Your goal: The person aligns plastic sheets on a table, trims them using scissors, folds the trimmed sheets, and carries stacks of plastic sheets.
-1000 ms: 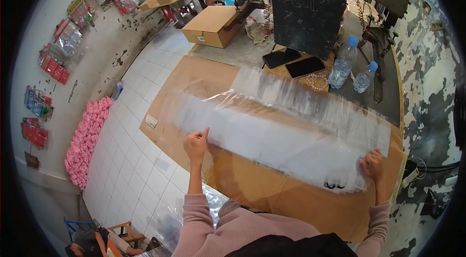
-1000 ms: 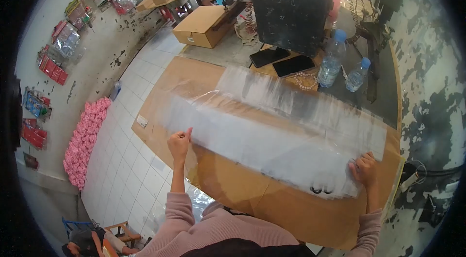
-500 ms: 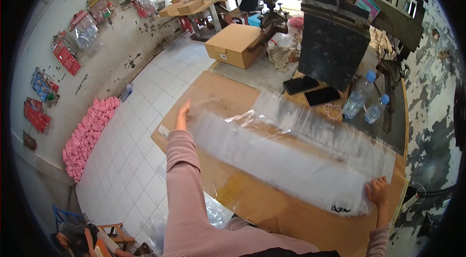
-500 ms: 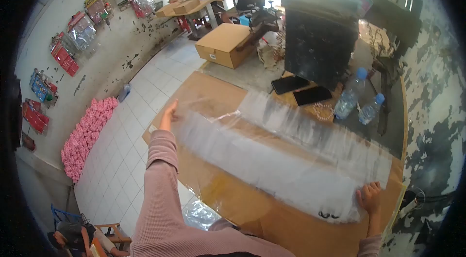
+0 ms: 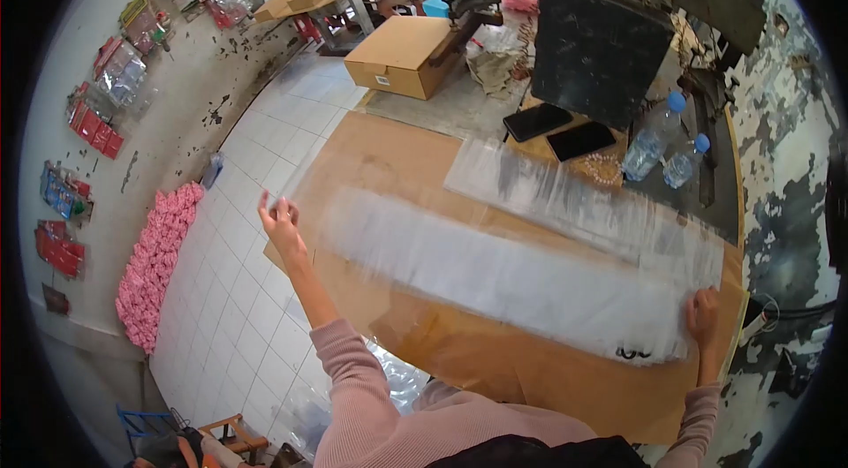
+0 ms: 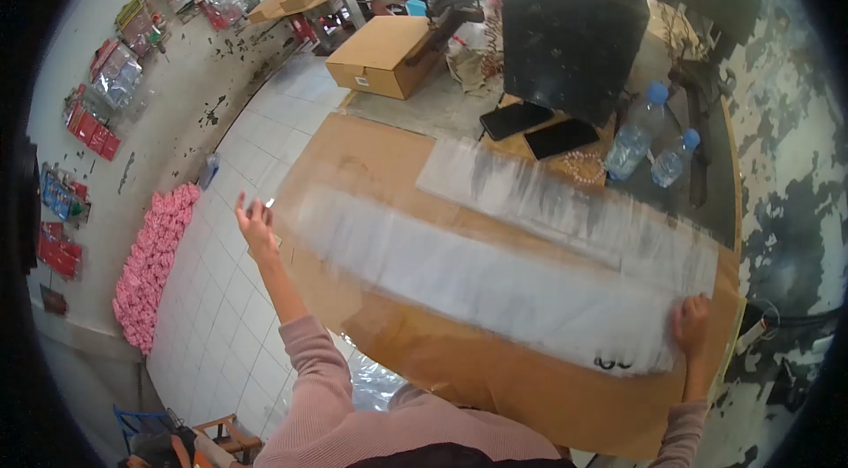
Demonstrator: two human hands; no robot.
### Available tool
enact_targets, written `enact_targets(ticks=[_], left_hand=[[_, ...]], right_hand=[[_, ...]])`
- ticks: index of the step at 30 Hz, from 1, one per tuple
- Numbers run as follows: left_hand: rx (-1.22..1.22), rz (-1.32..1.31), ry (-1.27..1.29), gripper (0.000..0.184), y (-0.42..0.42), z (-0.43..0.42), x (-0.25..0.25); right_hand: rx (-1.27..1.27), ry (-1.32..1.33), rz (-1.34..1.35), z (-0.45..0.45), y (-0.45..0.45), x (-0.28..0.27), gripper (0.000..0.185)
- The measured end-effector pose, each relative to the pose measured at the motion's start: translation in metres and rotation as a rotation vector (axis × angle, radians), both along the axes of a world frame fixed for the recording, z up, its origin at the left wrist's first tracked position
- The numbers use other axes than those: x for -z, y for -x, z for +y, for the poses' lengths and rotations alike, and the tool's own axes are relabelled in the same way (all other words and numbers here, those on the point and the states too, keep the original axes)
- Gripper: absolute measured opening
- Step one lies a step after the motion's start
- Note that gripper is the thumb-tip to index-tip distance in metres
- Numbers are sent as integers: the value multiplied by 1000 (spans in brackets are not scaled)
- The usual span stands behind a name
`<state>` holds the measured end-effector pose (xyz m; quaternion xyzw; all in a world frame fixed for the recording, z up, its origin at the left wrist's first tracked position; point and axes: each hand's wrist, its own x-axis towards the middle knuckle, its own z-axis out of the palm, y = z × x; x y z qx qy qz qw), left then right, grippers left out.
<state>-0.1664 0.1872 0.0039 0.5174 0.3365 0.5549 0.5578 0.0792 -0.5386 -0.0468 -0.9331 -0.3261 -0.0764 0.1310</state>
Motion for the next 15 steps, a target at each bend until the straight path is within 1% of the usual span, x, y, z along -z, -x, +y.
enact_targets(ticks=[2,3,4,5,6,7,8,10,12,13,15], left_hand=[[50,543,54,48,26,9,47],[-290,871,-314,51,31,3,79],[-643,1162,-701,55,27,-9,100],[-407,1049,-810,63,11,-43,72],[-168,928,-907,72,-5,-93,30],[382,674,-788,93,-24,-132,9],[595,1007,-1038,113,-33,-156,11],[1101,1335,-1295,122,-66,-215,-14],[1257,1316,-1489,124,-97,-225,-3],[1332,1295,-1594,126,-108,-225,3],[1403,1313,-1569,125,-120,-221,14]], right_hand=[[39,-30,-43,5,4,-3,11],[64,-48,-73,7,4,-4,11],[43,-53,-80,5,3,-3,11],[25,-60,-90,3,0,-1,11],[7,-64,-99,2,-1,0,13],[10,-35,-90,2,-1,-1,14],[4,-2,-77,3,-2,-4,15],[5,30,-37,3,-4,-5,18],[35,22,6,0,-8,-7,20],[14,58,-46,-2,-7,-10,20],[-17,133,-152,-3,-3,-22,20]])
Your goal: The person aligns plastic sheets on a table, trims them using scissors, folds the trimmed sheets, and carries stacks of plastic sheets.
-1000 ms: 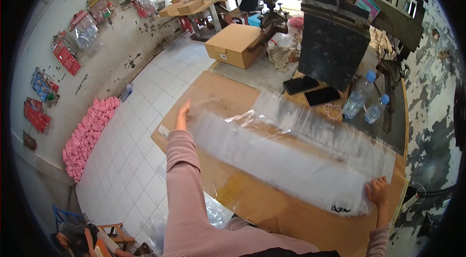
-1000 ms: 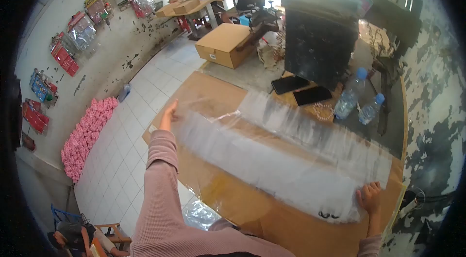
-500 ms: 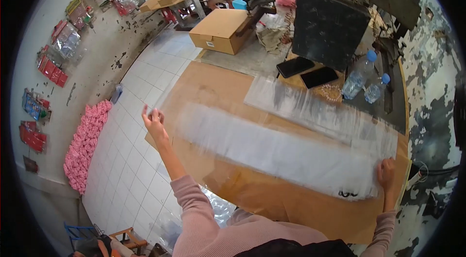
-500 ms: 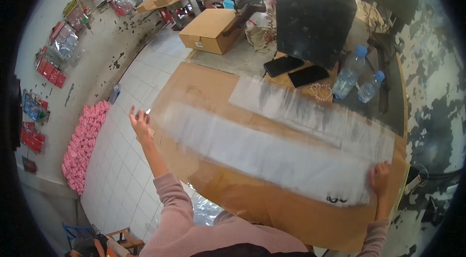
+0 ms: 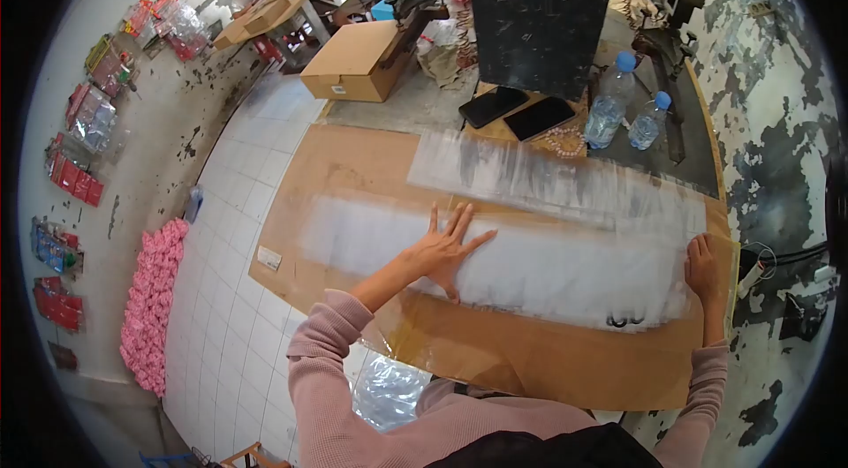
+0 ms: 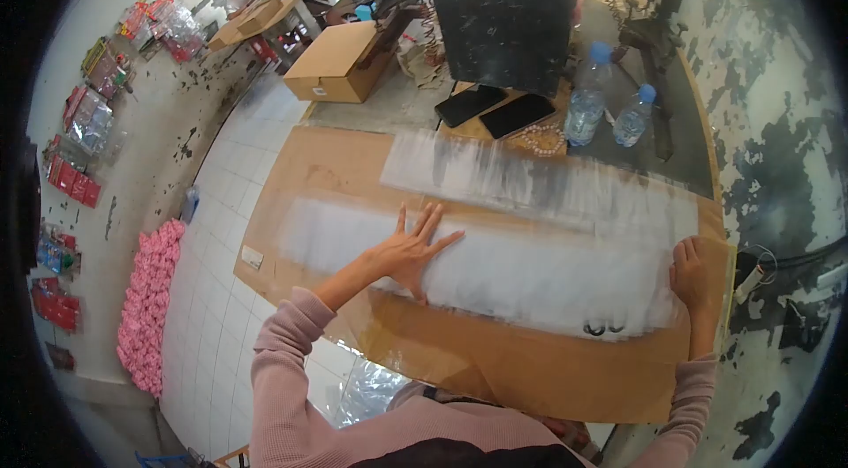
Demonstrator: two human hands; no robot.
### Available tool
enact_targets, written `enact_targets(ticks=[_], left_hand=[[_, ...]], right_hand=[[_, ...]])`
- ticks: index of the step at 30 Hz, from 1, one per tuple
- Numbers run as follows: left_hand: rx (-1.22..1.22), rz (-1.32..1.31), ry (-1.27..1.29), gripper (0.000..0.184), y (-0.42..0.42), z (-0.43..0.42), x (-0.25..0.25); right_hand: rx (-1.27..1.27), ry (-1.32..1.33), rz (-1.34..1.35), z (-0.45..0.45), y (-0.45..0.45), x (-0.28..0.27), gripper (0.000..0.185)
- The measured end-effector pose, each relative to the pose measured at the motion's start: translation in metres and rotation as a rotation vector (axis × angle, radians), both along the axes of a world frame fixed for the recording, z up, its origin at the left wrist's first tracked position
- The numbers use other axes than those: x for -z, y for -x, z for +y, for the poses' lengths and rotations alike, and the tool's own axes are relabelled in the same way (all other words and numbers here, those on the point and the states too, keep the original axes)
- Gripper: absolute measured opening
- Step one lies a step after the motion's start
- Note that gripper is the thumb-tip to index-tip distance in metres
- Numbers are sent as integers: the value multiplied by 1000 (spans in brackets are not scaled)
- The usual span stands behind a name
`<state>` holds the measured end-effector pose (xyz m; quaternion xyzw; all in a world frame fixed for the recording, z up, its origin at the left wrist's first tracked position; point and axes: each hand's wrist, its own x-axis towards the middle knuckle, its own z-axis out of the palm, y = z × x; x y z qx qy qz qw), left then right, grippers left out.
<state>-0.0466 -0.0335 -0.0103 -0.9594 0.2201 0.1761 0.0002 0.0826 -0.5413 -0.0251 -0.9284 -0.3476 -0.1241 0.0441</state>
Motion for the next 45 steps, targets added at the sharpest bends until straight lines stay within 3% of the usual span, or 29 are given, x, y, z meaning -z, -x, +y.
enact_targets(ticks=[3,6,8,10,13,16,19,22,26,29,31,35,38,40,42,43,44,45], left_hand=[[59,16,20,122,-3,2,6],[79,-9,51,119,5,3,11],[75,-30,67,117,5,5,10],[70,-40,79,116,8,4,8],[90,-57,92,115,10,9,10],[82,-51,90,115,11,12,12],[62,-61,119,114,11,13,14],[57,-75,169,114,17,15,16],[58,-163,295,112,20,24,33],[70,-235,378,112,26,28,42],[86,-267,421,112,26,31,50],[118,-264,469,113,22,37,63],[93,-346,562,114,21,36,93],[12,-302,798,97,18,40,87],[-324,-29,884,81,19,34,51],[-343,-35,854,75,13,33,61],[-362,-40,823,69,8,32,71],[-165,-238,762,64,3,28,119]], right_hand=[[104,185,47,8,0,-18,20],[317,402,-190,26,-6,-2,26],[262,247,-157,75,8,-12,52],[51,100,197,145,30,-47,69],[-138,112,35,190,31,-15,77],[70,177,361,170,27,-17,79],[29,98,91,126,39,-18,70],[19,154,87,100,39,-5,55],[-6,280,-103,126,25,-15,37],[-184,106,206,210,13,-36,31],[-436,-47,498,301,11,-64,27],[-814,-218,620,498,9,-49,39],[-734,-101,894,652,18,-18,44],[-742,-67,973,752,16,55,49],[-413,-8,1395,787,56,19,46],[-230,34,1599,803,78,4,44],[-303,110,1582,827,89,2,41],[-372,185,1567,852,95,1,38]])
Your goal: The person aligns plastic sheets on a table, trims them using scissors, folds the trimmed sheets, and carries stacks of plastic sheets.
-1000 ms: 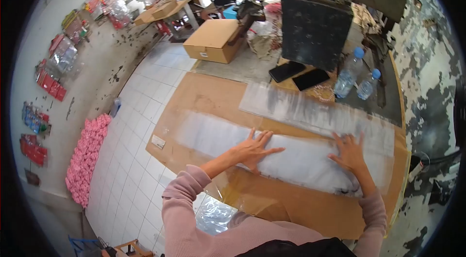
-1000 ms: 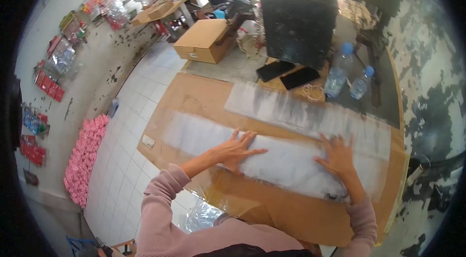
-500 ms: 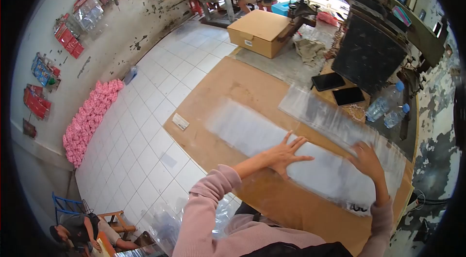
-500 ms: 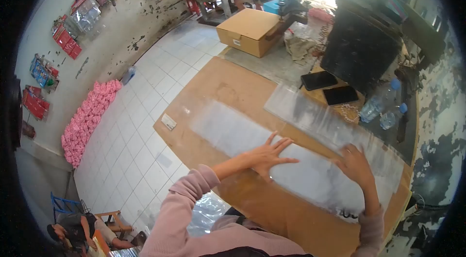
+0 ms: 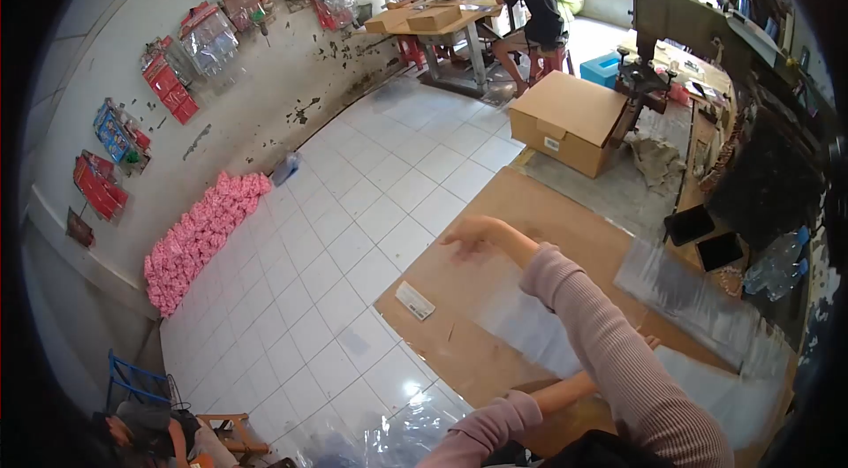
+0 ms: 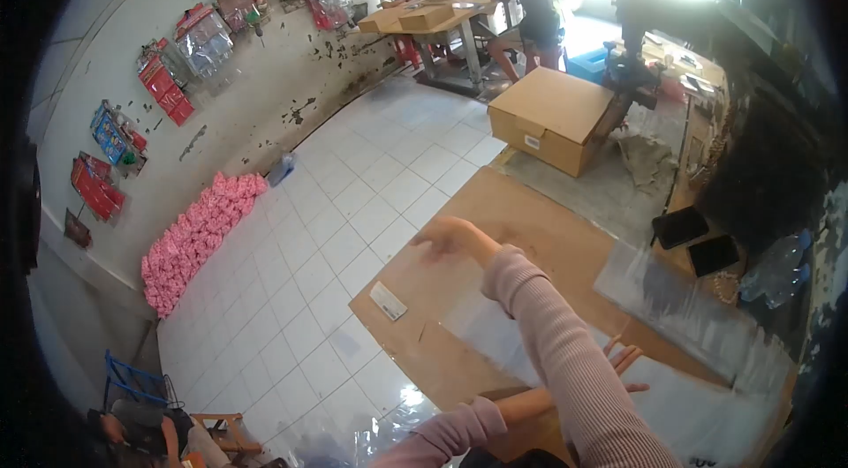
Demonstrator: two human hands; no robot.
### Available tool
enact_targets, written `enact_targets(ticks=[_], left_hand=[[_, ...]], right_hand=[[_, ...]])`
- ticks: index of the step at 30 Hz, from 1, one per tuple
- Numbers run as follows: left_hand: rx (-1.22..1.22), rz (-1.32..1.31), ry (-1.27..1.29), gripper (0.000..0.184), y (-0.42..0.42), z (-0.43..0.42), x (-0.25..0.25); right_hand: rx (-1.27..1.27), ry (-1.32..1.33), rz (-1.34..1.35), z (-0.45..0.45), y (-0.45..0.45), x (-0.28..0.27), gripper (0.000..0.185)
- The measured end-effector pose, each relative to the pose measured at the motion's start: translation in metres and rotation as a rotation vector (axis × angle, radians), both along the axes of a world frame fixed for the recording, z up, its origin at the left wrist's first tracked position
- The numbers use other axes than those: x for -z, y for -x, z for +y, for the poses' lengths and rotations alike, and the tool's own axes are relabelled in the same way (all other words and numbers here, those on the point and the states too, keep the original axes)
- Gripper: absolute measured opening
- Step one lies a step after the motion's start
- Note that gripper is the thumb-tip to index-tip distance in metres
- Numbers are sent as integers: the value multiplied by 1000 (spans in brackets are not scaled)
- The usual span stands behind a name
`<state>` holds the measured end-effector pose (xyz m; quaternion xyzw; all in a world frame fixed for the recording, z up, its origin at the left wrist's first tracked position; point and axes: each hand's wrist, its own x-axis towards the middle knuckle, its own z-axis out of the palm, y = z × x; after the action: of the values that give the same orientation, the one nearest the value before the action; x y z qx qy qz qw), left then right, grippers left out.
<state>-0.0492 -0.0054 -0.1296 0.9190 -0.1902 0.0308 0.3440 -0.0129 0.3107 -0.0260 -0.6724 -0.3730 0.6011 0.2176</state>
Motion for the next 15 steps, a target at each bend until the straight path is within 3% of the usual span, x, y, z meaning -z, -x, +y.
enact_targets(ticks=[2,3,4,5,7,8,10,13,14,15], left_hand=[[98,-263,-121,59,5,-1,25],[95,-288,-142,59,6,0,15],[92,-318,-162,58,8,-2,9],[103,-200,-6,57,8,-3,12],[124,-51,202,58,7,-3,22],[134,-21,257,61,6,-3,24],[158,-140,177,76,10,6,10],[194,-236,-2,101,12,13,-9],[207,-210,-107,109,11,12,-9],[217,-94,-279,117,8,7,-7]], right_hand=[[-61,-117,129,37,13,-2,29],[-226,-273,4,68,13,0,26],[-137,-310,198,75,14,-29,25],[-56,-339,399,80,15,-60,25],[-40,-521,336,63,20,-153,39],[-7,-581,503,61,10,-184,40],[-176,-738,537,30,-4,-259,43],[-158,-894,529,-52,-19,-344,42],[-142,-1011,404,-93,-20,-364,48],[-111,-1031,321,-108,-36,-382,32]])
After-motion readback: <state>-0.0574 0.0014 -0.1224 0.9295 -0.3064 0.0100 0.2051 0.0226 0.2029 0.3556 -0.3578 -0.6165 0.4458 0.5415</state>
